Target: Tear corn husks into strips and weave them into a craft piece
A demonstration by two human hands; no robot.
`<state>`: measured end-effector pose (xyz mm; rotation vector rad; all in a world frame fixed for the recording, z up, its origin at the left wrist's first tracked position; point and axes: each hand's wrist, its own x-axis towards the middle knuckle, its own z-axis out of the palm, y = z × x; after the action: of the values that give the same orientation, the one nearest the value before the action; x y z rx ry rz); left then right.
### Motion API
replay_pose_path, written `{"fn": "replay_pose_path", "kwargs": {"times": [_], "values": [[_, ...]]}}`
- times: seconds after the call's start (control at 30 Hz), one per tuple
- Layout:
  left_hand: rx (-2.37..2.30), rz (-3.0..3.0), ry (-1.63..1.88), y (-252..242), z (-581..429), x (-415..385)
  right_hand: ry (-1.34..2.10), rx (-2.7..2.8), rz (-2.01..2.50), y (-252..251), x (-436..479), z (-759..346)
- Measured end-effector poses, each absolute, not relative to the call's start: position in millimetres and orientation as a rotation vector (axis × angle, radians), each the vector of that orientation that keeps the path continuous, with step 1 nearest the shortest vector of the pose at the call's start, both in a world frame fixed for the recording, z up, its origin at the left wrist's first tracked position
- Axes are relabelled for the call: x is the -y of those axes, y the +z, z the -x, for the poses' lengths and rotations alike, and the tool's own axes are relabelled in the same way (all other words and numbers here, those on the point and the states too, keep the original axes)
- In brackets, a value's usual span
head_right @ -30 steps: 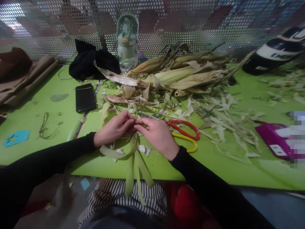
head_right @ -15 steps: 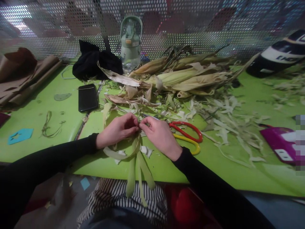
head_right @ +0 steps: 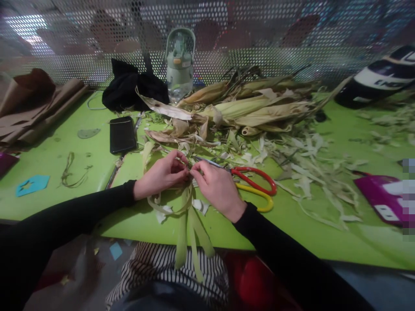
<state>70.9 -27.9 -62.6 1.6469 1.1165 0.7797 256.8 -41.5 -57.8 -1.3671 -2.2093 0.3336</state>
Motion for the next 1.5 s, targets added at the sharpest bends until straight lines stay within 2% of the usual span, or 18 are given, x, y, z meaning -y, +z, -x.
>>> {"fn": "replay_pose_path", "kwargs": {"times": [0.37,0.7,1.13,1.5], "values": [[-1.140,-1.738,0.771,-62.4,-72.2,27.4,0.294,2.225,1.339,-61.3,39.3,-257.4],[-1.099,-1.722,0.485,-48.5,-66.3,21.2,0.364,2.236,1.354,-59.7,39.4,-258.6],[-1.260,-1.889,0.635,-49.8,-75.3,29.1,0.709,2.104,1.331,-49.0,40.9,-256.2],[-1.172,-1.959,0.564,-48.2,-68.2,28.4,0.676,2.081,1.392,-49.7,38.6,-258.6]]}}
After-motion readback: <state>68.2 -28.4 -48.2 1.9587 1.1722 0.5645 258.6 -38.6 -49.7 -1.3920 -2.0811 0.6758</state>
